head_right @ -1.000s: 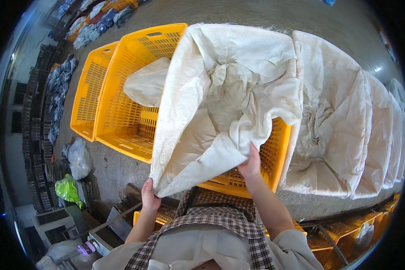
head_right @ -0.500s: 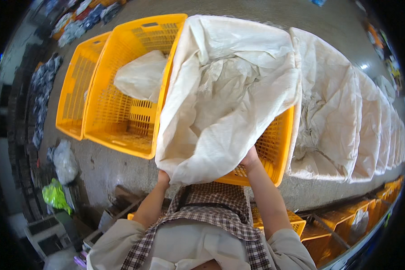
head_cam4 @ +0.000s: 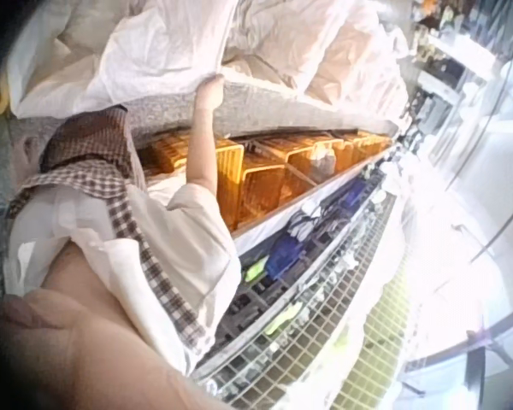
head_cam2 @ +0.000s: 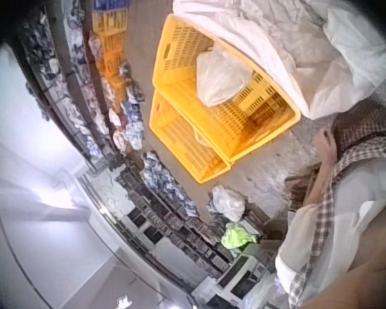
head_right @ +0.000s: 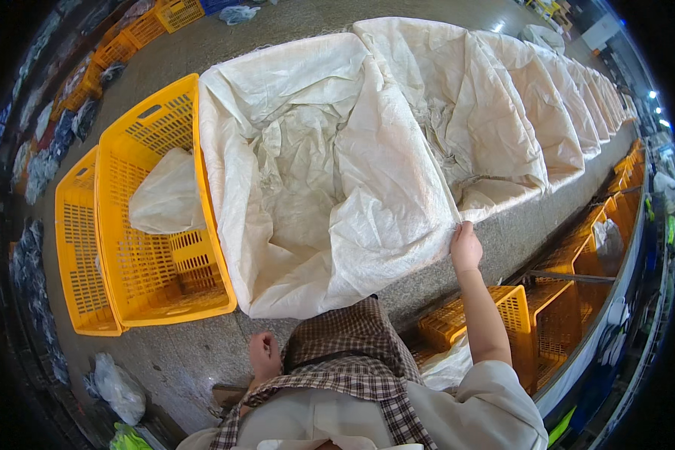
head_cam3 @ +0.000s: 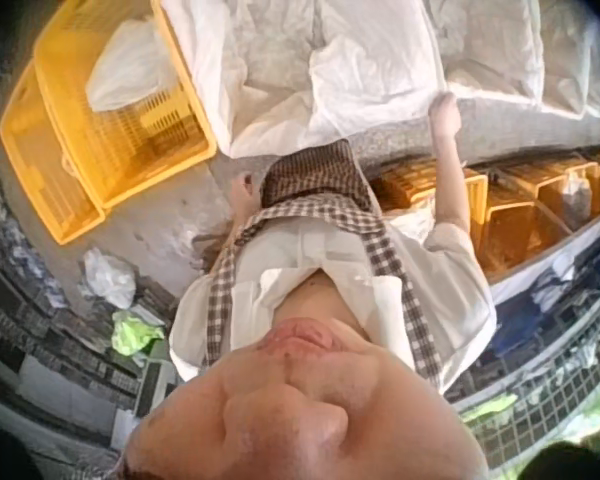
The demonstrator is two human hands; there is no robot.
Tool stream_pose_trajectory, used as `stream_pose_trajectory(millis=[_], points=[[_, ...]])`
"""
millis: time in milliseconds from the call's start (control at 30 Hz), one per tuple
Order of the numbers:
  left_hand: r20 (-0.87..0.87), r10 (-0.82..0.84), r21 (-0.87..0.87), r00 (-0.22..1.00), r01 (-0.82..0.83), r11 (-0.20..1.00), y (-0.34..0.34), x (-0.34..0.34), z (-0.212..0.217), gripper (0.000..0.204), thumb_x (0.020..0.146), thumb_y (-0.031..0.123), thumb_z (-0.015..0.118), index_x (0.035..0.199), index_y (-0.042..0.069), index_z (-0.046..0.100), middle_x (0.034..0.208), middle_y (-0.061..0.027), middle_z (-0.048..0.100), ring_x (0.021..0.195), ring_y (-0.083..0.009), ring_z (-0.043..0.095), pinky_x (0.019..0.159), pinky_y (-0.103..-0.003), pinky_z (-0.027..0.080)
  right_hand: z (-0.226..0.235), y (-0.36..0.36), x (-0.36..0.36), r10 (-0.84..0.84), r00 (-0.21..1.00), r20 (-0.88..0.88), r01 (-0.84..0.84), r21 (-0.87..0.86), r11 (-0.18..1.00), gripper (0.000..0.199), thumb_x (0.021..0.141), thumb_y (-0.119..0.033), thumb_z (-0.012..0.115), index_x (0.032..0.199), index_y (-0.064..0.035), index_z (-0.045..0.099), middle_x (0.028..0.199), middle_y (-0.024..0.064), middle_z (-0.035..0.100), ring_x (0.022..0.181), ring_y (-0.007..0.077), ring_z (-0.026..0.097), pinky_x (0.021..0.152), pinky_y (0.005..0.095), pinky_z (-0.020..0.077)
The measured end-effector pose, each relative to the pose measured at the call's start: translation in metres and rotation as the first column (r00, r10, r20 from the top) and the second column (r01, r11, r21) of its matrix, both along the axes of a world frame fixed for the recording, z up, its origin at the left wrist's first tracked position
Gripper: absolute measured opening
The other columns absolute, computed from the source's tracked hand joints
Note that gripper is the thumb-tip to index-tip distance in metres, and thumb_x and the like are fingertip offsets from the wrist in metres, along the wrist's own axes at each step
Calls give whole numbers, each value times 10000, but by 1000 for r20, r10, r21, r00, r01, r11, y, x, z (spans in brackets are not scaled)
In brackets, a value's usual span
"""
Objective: The person repeatedly picks up white cloth bundles from yellow plastic baskets, places them into large white sacks, and arranges the sacks in a row. The person handles the cloth and sacks by hand, moving between baskets and sacks to continue the packing process.
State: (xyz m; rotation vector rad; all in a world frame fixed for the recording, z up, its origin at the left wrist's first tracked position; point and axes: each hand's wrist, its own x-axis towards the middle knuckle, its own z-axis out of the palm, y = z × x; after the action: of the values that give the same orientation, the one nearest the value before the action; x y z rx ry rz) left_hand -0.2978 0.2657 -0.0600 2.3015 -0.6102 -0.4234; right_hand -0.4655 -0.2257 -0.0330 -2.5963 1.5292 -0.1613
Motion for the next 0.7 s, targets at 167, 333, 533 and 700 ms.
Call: stream_pose_trajectory(millis=[167, 333, 533, 700], points=[[258, -129, -212, 958, 187, 959, -54, 35, 62, 162, 748, -4, 607, 901, 37, 576, 882, -137, 568, 817, -326, 534, 710, -393, 440, -33, 17, -10, -112, 994, 10, 109, 137, 984, 271, 945, -275, 430, 835, -29, 462, 753, 252, 590, 696, 436, 567, 578, 519, 419], [282, -441, -56, 852, 473, 879, -128, 76, 86, 439, 753, 245, 681, 1104, 40, 515, 1084, -163, 531, 969, -351, 526, 835, -439, 421, -38, 29, -17, 2, 949, 315, -101, 296, 950, 166, 865, -190, 524, 933, -39, 537, 813, 252, 602, 755, 447, 565, 640, 497, 436], [-53, -731, 303, 680, 709, 637, -200, 91, 89, 672, 811, 498, 573, 1285, 50, 411, 1294, -197, 443, 1171, -375, 441, 967, -478, 346, -81, 17, -24, -2, 985, 171, -65, 387, 920, 260, 841, -222, 515, 1038, -69, 587, 941, 205, 632, 877, 376, 594, 752, 411, 458], [61, -686, 290, 725, 645, 707, -246, 130, 65, 663, 827, 482, 567, 1298, 46, 400, 1319, -211, 421, 1231, -383, 390, 1010, -489, 306, -139, 17, -17, 206, 901, -382, 62, 583, 810, 339, 808, -325, 568, 1067, -108, 589, 832, 159, 653, 775, 342, 629, 663, 401, 496]])
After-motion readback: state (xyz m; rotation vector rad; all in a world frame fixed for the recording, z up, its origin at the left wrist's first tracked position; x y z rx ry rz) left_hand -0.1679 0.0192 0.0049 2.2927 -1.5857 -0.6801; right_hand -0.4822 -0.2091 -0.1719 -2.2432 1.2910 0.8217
